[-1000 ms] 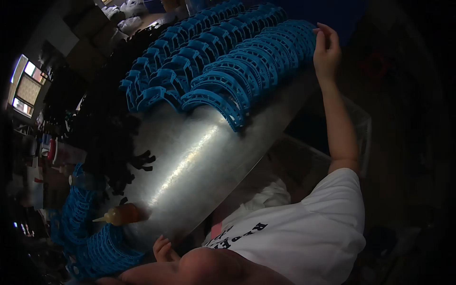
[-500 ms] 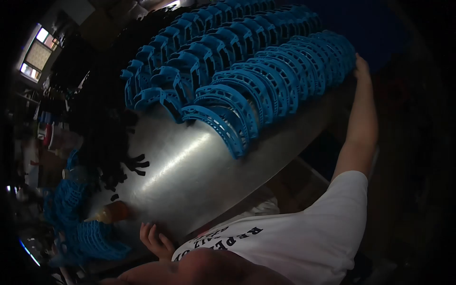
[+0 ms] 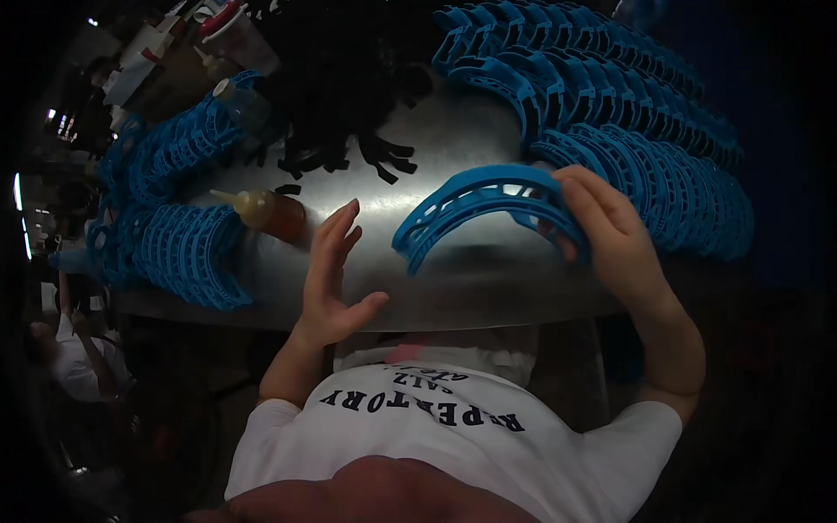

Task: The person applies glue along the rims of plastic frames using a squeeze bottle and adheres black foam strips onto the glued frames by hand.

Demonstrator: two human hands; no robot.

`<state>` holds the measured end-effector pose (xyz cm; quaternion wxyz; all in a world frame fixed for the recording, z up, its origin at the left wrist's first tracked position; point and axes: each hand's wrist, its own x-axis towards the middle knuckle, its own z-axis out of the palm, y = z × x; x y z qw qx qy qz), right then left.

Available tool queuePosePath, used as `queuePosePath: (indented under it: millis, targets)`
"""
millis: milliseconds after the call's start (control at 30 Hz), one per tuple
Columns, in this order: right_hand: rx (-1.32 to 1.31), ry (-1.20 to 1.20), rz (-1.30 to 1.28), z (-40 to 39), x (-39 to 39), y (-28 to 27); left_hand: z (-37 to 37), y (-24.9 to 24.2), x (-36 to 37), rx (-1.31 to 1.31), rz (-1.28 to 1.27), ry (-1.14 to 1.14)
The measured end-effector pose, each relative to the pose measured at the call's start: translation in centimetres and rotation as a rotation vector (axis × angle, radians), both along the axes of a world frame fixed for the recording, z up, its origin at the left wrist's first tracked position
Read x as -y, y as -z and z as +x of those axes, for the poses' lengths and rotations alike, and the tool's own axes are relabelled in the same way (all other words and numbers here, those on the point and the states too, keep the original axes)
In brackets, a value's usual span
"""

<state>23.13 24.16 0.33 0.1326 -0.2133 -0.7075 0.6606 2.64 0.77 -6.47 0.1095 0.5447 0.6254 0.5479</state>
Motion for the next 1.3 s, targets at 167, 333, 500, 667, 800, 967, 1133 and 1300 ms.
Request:
queuePosePath:
  millis: [167, 333, 500, 667, 800, 967, 1133, 1300]
  targets:
    - [0.291, -0.436, 0.054, -4.6, -1.5, 3.6, 0.6, 2.8, -0.4, 0.004, -0.203, 0.349]
    - [0.241, -0.259, 0.675, -10.1, -7.5, 3.9, 4.2, 3.6, -1.9, 0.690, -0.405, 0.284]
    - [0.330, -0.237, 1.001, -18.1, -8.9, 9.7, 2.2, 7.5, -2.3, 0.414, -0.292, 0.325]
    - [0.450, -0.235, 0.962, -17.4, -10.7, 10.0, 3.2, 8.0, -3.9, 0.407, -0.308, 0.329]
    - [0.446, -0.188, 0.650, -15.1, -10.5, 6.6, 3.2, 8.5, -4.5, 0.451, -0.255, 0.345]
    - [0.393, -0.302, 0.079, -12.6, -5.9, 3.5, 2.9, 6.4, -4.7, 0.624, -0.137, 0.335]
    - [0.418, -0.418, 0.137, -14.9, 3.9, 2.1, -0.6, 4.1, 2.2, 0.549, -0.127, 0.353]
    - [0.404, -0.485, 0.132, -15.7, 2.2, 2.9, -0.8, 4.1, 0.7, 0.526, -0.125, 0.329]
